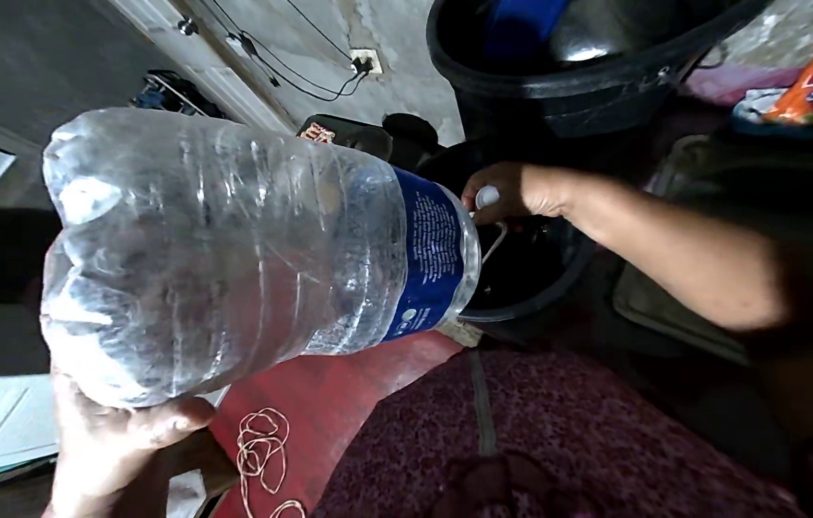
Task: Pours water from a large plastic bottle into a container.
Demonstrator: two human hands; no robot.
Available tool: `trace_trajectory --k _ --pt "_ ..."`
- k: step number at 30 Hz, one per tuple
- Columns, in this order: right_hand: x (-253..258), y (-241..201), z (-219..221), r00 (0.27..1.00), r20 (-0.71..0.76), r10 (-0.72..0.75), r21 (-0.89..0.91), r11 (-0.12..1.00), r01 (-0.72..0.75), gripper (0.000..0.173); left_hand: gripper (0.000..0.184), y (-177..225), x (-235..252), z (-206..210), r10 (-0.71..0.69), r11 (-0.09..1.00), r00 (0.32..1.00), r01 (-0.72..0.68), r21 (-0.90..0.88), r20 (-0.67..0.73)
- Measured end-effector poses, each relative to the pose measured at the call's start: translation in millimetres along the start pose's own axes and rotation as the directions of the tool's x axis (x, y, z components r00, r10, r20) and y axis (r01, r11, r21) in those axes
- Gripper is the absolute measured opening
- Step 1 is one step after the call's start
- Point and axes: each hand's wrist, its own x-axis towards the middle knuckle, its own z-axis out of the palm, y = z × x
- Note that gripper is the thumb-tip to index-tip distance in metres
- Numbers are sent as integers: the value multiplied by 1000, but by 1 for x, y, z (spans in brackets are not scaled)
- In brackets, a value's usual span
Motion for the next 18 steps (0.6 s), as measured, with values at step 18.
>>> trace_trajectory --k 18 --pt "-8 -15 3 998 -57 -6 -35 999 4 19 113 24 -16 46 -128 986 946 89 -139 -299"
